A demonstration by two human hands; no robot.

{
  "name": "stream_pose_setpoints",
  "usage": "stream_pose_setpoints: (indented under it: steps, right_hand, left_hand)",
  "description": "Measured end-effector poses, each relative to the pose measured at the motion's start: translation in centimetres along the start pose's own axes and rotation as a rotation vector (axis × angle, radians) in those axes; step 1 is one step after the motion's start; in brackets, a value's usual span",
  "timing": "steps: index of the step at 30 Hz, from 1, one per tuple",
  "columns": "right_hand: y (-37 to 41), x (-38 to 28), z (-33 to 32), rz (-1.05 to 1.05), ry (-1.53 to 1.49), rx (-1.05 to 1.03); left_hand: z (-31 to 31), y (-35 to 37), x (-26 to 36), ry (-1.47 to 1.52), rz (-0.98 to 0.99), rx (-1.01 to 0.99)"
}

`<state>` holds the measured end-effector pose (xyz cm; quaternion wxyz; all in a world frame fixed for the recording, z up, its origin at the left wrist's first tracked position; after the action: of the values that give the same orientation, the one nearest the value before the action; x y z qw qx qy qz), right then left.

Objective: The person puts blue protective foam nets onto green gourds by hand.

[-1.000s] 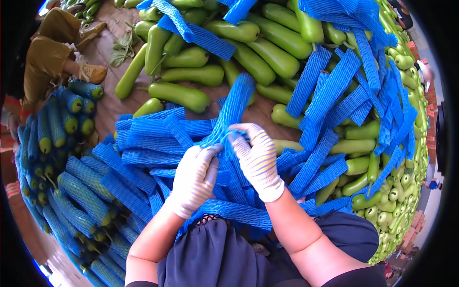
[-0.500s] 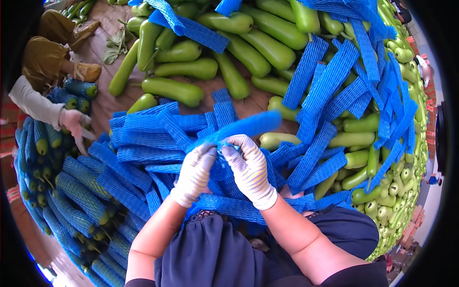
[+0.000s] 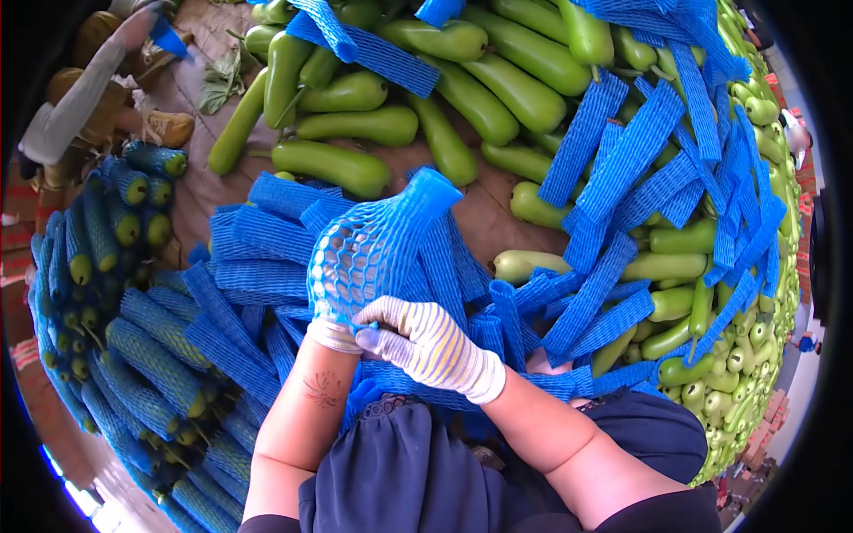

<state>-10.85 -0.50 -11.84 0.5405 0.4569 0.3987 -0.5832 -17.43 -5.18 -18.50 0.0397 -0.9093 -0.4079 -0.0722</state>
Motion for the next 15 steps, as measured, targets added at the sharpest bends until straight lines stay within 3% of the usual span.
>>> stream_pose_setpoints:
  steps: [3,5,7,9,10,12,15]
  right_hand:
    - [-0.6,-2.8,1.8,-0.143,0.079,-0.075]
    - [-0.9,-5.1,3.0,-0.414,0.209,-0.092]
    - [-1.2,-5.8,3.7,-0.478,0.236,-0.113]
    - [-0.7,-2.6,4.4,-0.279,0.078,-0.155]
    - [-0.5,-1.9,4.4,-0.277,0.077,-0.151]
    - [0.1,0.9,3.8,-0.070,0.014,-0.070]
    - [-1.0,0.0,3.3,-0.148,0.025,-0.164]
  left_hand:
    - [-0.4,-0.1,-0.7,0.104,-0.066,-0.022]
    - [-0.7,1.7,-1.0,0.179,-0.104,-0.039]
    - [-1.0,1.4,-2.8,0.258,-0.135,-0.056]
    - [-1.0,-0.7,-4.0,0.340,-0.163,-0.080]
    - [-0.9,-1.2,-3.8,0.382,-0.176,-0.095]
    - [-1.1,0.3,-5.4,0.475,-0.201,-0.134]
    - [-0.8,0.6,-5.6,0.622,-0.243,-0.186]
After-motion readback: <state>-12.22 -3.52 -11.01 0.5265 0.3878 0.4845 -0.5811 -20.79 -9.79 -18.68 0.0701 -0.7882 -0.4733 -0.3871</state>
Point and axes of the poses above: each hand's wrist, its own y-axis away from the middle knuckle, its own z-axis out of the palm, x = y × z, the point moved 9 cm from there along -y, towards the middle knuckle, and after that the axes turned 15 degrees about -z, right-handed, at the moved point
